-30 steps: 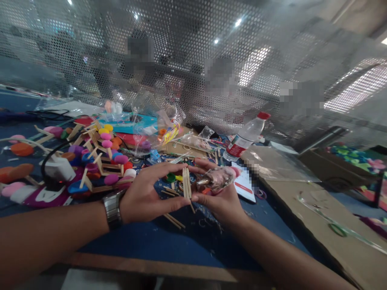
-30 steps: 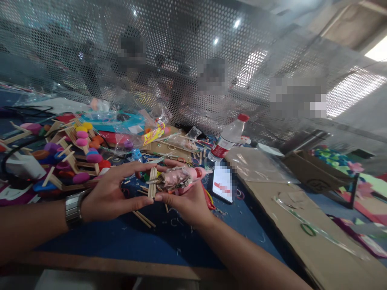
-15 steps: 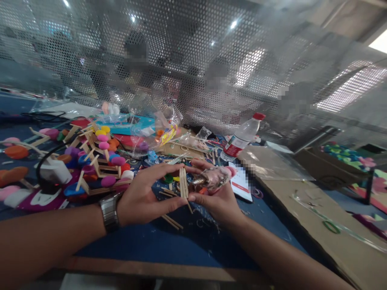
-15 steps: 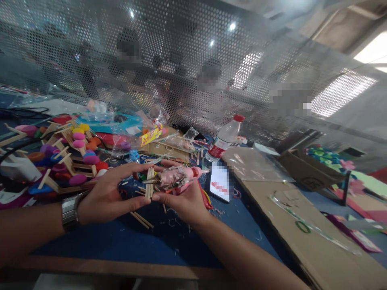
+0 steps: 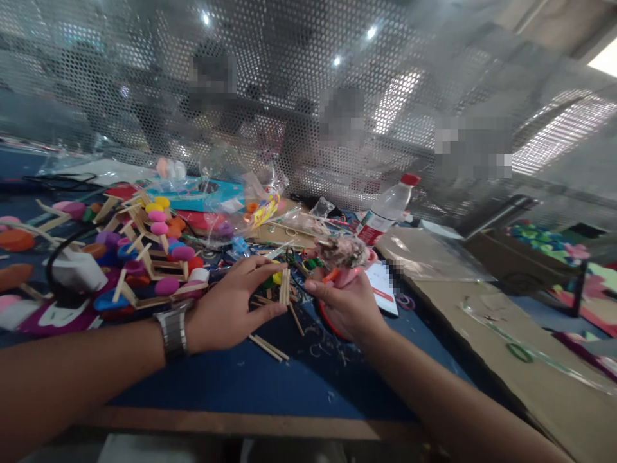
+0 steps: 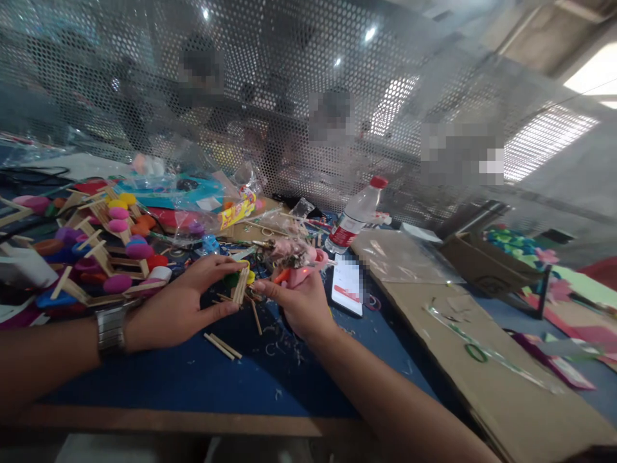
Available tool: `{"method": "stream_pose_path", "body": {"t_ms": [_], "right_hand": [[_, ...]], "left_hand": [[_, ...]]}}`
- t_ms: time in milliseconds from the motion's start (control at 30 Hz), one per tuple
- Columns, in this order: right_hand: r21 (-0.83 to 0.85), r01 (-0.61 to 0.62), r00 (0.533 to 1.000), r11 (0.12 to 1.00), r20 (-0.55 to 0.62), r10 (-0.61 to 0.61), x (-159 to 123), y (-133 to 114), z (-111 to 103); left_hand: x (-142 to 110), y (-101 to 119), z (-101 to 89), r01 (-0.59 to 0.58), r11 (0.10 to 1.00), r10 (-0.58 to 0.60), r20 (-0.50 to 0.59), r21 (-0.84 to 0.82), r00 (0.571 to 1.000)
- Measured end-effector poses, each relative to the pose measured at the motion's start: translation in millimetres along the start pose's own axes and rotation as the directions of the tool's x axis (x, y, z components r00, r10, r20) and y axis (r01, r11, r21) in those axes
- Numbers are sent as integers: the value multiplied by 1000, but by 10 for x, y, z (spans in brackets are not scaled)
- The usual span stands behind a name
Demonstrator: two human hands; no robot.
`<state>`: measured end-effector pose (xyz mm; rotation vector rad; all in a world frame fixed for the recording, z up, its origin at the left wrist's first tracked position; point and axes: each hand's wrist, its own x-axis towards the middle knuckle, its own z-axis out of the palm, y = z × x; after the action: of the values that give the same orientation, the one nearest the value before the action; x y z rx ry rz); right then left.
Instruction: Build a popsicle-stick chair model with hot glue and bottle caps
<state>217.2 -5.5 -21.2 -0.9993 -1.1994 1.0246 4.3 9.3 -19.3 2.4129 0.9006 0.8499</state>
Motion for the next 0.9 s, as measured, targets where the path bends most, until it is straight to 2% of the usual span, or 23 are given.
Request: {"method": "stream_pose_path", "body": {"t_ms": [67, 167, 333, 467, 733, 833, 900], "right_hand": [[-17, -20, 999, 1000, -35, 19, 23, 1, -9], [-14, -55, 994, 998, -92, 54, 54, 21, -22], [40, -37, 990, 999, -136, 42, 100, 64, -46], [39, -3, 990, 999, -141, 9, 115, 72, -58], [22, -4, 993, 1000, -120, 6, 117, 137, -60], [-16, -22, 995, 1000, -100, 20, 107, 140, -68], [-52, -52, 998, 997, -42, 50, 83, 118, -60]], "left_hand": [[4, -6, 4, 9, 999, -11, 43, 47, 999], [9, -4, -4, 20, 990, -26, 42, 137, 999], [20, 6, -15, 62, 940, -87, 61, 334, 994], [21, 26, -10, 94, 902, -134, 68, 421, 989], [7, 26, 8, 121, 904, -165, 74, 410, 984], [14, 42, -13, 92, 944, -113, 48, 317, 992], [16, 57, -28, 41, 970, -48, 23, 241, 999]]}}
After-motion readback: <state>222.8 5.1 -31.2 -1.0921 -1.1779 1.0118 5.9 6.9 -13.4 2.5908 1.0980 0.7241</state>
